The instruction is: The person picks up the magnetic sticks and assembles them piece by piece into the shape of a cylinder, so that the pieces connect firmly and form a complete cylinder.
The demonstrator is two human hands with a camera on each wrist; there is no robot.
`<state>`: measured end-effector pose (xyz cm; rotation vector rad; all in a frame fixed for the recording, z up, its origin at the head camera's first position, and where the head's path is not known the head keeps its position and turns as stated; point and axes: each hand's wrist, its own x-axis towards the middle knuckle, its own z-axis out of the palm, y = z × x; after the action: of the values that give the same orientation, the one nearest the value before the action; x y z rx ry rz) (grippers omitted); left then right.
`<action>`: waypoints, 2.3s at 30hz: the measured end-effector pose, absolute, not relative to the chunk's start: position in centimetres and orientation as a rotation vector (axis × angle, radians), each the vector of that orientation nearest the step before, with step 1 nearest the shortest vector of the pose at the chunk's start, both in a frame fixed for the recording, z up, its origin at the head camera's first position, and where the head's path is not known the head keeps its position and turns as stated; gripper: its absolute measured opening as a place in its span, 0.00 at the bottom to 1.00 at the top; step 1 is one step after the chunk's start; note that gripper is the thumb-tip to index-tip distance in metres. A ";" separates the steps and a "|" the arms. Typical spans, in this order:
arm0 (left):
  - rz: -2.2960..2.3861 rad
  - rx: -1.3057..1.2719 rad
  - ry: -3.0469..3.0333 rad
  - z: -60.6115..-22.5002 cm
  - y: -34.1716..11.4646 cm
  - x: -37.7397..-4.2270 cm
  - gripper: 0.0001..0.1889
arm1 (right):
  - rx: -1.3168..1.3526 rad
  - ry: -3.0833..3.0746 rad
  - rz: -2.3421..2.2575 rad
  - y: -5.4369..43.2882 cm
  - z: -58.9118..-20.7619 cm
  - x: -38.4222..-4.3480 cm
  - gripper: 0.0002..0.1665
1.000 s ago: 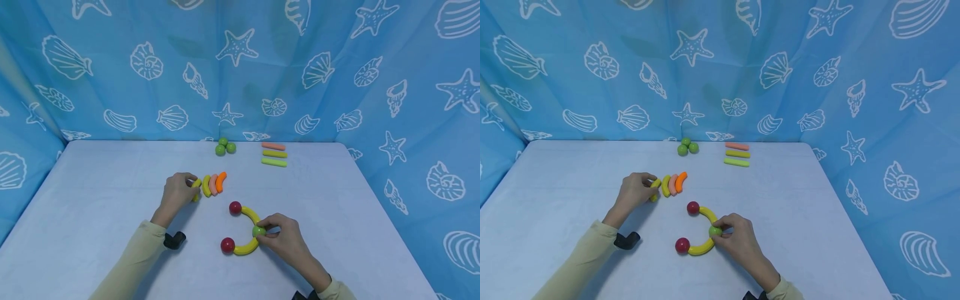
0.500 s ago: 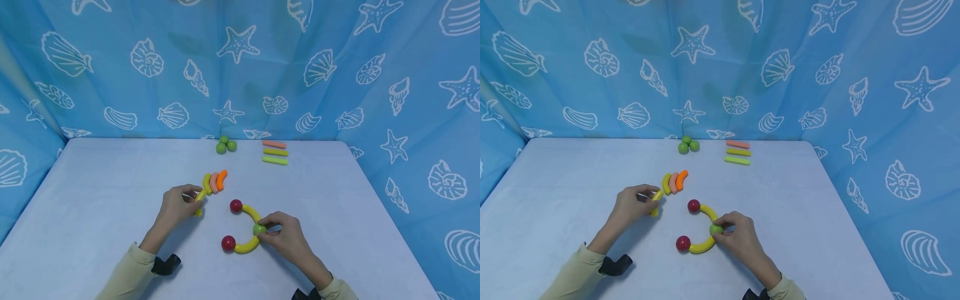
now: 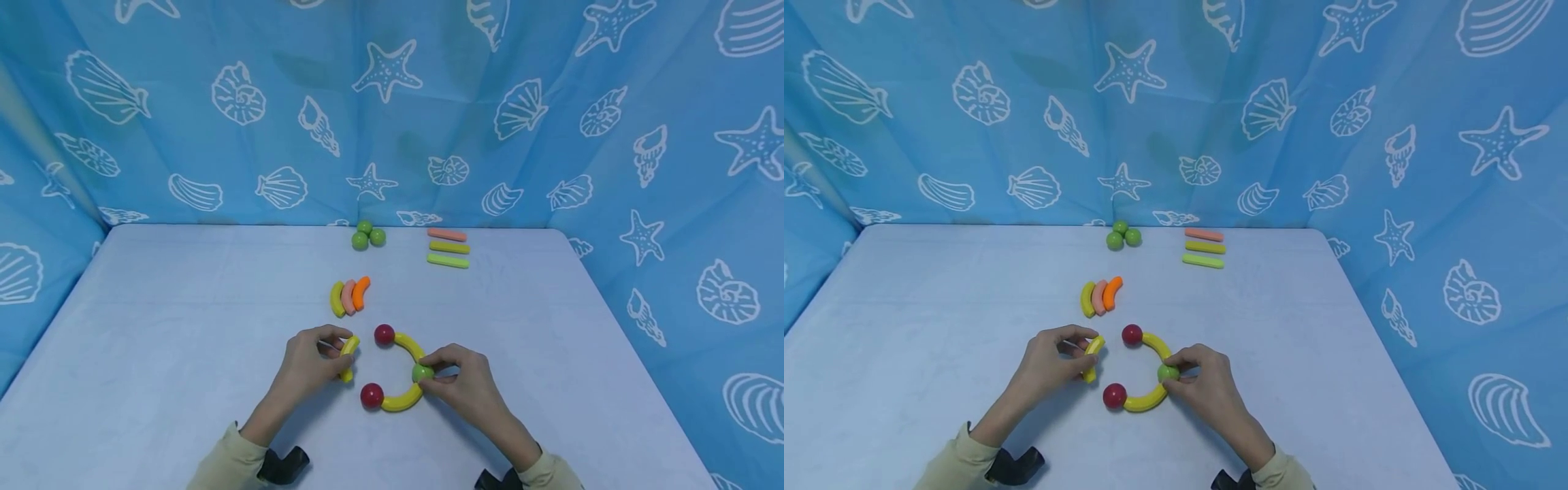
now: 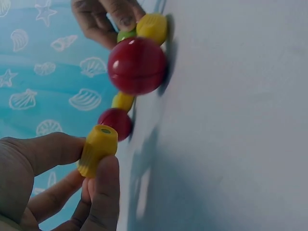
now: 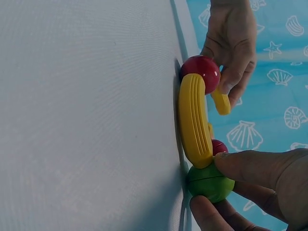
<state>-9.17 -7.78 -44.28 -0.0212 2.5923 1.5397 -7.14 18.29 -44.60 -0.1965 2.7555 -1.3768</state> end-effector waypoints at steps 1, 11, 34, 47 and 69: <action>1.540 -0.025 2.585 -44.4 -7.6 -9.1 0.16 | -0.195 2.757 -1.376 18.3 -44.6 -7.1 0.18; 1.545 -0.055 2.554 -44.8 -6.7 -9.0 0.15 | -0.192 2.753 -1.388 18.3 -44.7 -7.1 0.19; 1.570 0.003 2.497 -45.3 -5.8 -8.9 0.15 | -0.201 2.743 -1.420 18.4 -44.5 -7.0 0.19; 1.542 -0.043 2.525 -45.0 -5.7 -9.0 0.14 | -0.274 2.739 -1.433 18.4 -44.6 -7.0 0.20; 1.536 -0.042 2.529 -45.1 -5.7 -8.8 0.13 | -0.275 2.713 -1.438 18.5 -45.0 -7.1 0.19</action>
<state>-8.83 -5.73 -45.13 -0.0418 2.5290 1.5361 -7.11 18.55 -45.01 -0.2751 2.7130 -1.4385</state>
